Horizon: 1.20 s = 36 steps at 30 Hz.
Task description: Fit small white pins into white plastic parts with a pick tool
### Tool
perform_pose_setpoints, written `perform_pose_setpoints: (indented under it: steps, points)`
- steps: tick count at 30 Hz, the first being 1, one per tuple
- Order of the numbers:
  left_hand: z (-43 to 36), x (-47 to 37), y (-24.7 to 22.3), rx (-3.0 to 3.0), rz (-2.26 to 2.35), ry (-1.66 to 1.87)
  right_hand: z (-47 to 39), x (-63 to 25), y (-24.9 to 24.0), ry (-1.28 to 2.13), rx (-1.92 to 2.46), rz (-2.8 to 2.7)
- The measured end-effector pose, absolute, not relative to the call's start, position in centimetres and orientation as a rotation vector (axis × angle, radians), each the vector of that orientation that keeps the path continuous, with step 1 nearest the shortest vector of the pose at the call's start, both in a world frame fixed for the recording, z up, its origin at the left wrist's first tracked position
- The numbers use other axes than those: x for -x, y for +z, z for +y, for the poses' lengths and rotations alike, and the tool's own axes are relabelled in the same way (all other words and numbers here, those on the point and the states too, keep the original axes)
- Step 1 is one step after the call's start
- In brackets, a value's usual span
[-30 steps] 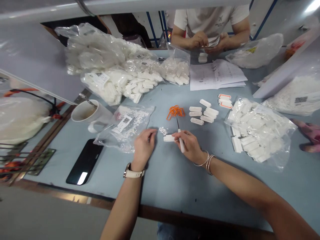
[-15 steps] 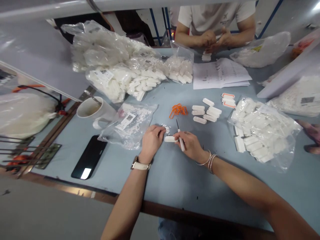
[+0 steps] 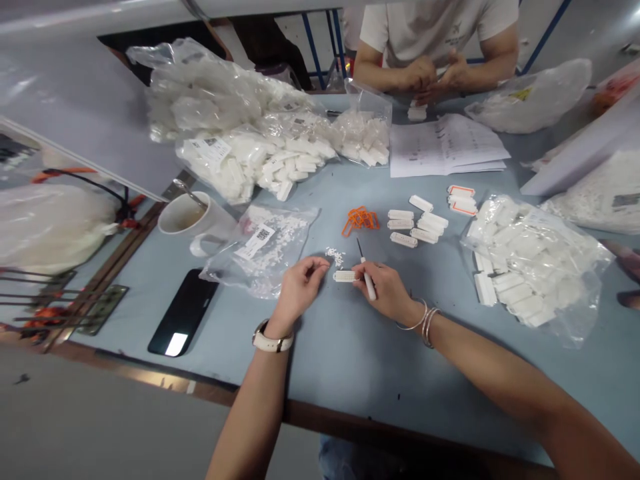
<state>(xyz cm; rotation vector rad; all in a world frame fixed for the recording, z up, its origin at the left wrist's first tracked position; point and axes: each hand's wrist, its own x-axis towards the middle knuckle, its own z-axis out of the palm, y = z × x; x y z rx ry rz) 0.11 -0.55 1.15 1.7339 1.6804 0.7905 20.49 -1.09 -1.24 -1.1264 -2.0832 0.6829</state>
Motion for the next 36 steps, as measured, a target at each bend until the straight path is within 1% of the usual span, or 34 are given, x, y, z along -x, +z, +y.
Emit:
perform_pose_setpoints:
  steps: [4,7,16,31,36]
  points:
    - [-0.7,-0.8,1.6,-1.662,1.475,0.895,-1.1,-20.5,-1.0,0.689,1.119,-2.102]
    - [-0.7,-1.0,1.6,-1.688,1.42,0.886,-1.1,-20.5,-0.9,0.687,1.107,-2.105]
    - [-0.7,-1.0,1.1,-1.776,1.431,0.849,-1.0,-20.4,-0.9,0.661,1.11,-2.12]
    - [-0.9,-1.4,1.2,-1.6,1.462,0.844,-1.0,-20.5,-1.1,0.636,1.079,-2.155]
    - [-0.5,-1.1,0.4,-1.852,1.504,0.857,-1.0,-20.5,-0.9,0.635,1.064,-2.188]
